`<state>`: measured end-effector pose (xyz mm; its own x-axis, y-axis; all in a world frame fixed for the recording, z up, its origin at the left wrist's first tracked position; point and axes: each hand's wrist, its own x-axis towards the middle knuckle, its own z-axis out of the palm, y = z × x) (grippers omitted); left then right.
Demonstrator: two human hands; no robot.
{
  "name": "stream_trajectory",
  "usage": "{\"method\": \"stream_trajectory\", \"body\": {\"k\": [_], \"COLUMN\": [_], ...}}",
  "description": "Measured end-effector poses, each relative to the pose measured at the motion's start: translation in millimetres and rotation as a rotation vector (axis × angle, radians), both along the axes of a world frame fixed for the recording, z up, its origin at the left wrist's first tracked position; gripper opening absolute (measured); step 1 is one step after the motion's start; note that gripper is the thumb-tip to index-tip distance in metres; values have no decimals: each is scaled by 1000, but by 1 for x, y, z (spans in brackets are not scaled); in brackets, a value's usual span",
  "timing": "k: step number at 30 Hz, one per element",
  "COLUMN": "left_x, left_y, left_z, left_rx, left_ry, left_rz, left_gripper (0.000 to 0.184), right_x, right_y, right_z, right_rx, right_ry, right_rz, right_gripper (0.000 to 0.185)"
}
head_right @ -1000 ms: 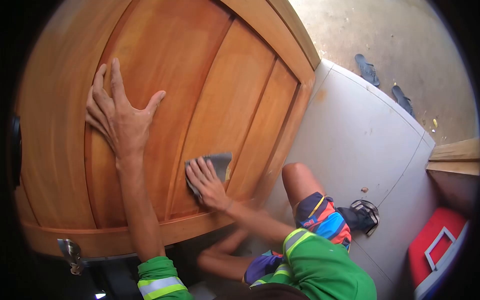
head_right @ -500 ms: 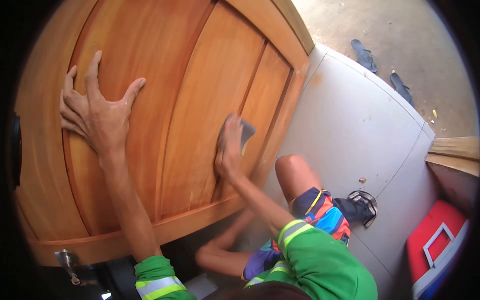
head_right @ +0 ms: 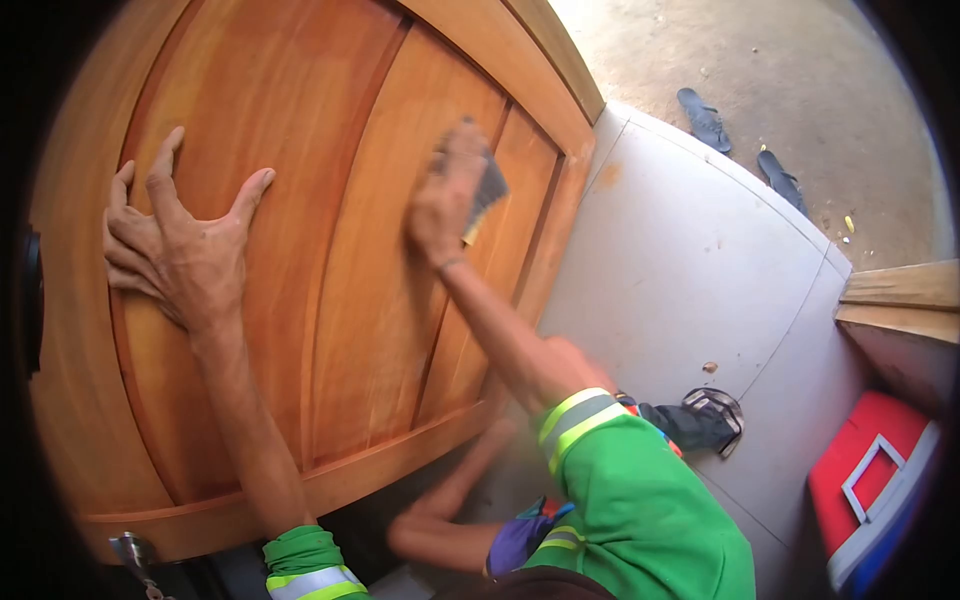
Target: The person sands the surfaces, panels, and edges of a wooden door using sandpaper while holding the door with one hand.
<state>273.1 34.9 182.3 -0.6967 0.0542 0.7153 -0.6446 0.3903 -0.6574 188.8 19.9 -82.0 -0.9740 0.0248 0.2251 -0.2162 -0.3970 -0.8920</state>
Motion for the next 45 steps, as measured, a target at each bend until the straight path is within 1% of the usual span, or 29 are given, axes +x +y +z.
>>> {"method": "stream_trajectory", "body": {"k": [1, 3, 4, 5, 7, 8, 10, 11, 14, 15, 17, 18, 20, 22, 23, 24, 27, 28, 29, 31, 33, 35, 37, 38, 40, 41, 42, 43, 45], "left_x": [0, 0, 0, -1, -1, 1, -3, -2, -6, -9, -4, -4, -3, -6, -5, -4, -10, -8, -7, -4, -8, -10, -13, -11, -10, -9, -12, -14, -14], "left_y": [0, 3, 6, 8, 4, 3, 3, 3, 7, 6, 4, 5, 8, 8, 8, 7, 9, 10, 11, 13, 17, 18, 22, 22, 24, 27, 29, 32, 28], "left_z": [-2, -4, -4, 0, 2, 2, 4, 3, 3, 4, 3, 5, 3, 3, 1, 1, 3, 3, 2, 1, -3, -4, -2, -1, -1, -3, -7, -9, -10], "left_rx": [14, 42, 51, 51, 20, 15, 3, 1, -6, -8, -3, -8, -1, -10, -8, 0, 28, 49, 70, 63, 55, 64, 55, 68, 64, 69, 79, 89, 109], "left_ry": [7, 0, 8, 15, 18, 13, 11, 3, 14, 20, 15, 8, 4, 16, 18, 13, 35, 40, 45, 43, 38, 44, 72, 77, 90, 89, 86, 85, 79], "left_rz": [-12, -37, -48, -67, -48, -31, -69, -83, -53, -63, -57, -59, -48, -44, -35, -27, -41, -60, -80, -76, -70, -71, -77, -75, -68, -68, -76, -84, -65], "left_gripper": [83, 84, 84, 84, 84, 84, 85, 86, 87, 87, 87, 87, 86, 87, 87, 87, 85, 82, 79, 81, 83, 85, 87, 88, 90, 91, 92, 93, 91], "right_x": [19, 102, 141, 169, 161, 134, 51, 11, 41, 86, 182, 194, 141, 47, -6, -35, -7, 37, 48, 61, -14, -70, -63, -51, -48, -55, -57, -53, -55], "right_y": [15, 45, 45, 31, 21, 14, 7, 3, 18, 27, 33, 34, 23, 22, 7, -3, 22, 27, 34, 45, 23, 8, 8, 6, -10, -10, -2, 8, 19], "right_z": [36, 54, 28, -28, -86, -91, -28, 0, 70, 63, -4, -29, -24, 33, 52, 64, 68, 57, 49, 32, 52, 41, -12, -51, -97, -67, -12, 25, 56], "right_rx": [21, 64, 84, 254, 336, 263, 61, 35, 122, 122, 196, 217, 303, 90, 12, -67, 8, 9, 81, 228, 67, 111, 83, 59, -25, -29, -19, 0, 71], "right_ry": [153, 442, 601, 557, 443, 373, 31, 3, 319, 450, 719, 777, 722, 476, 350, 222, 405, 543, 649, 853, 493, 282, 256, 108, -177, 4, 169, 320, 412], "right_rz": [46, 164, 236, 248, 156, 64, -72, -7, -86, -15, 157, 182, 320, -7, -33, -60, 14, 78, 143, 297, 26, -17, 3, 27, 63, 35, 11, -8, 27], "right_gripper": [59, 59, 59, 59, 59, 59, 58, 58, 56, 54, 52, 51, 52, 53, 56, 59, 61, 63, 63, 64, 57, 52, 51, 51, 52, 53, 53, 54, 54]}}
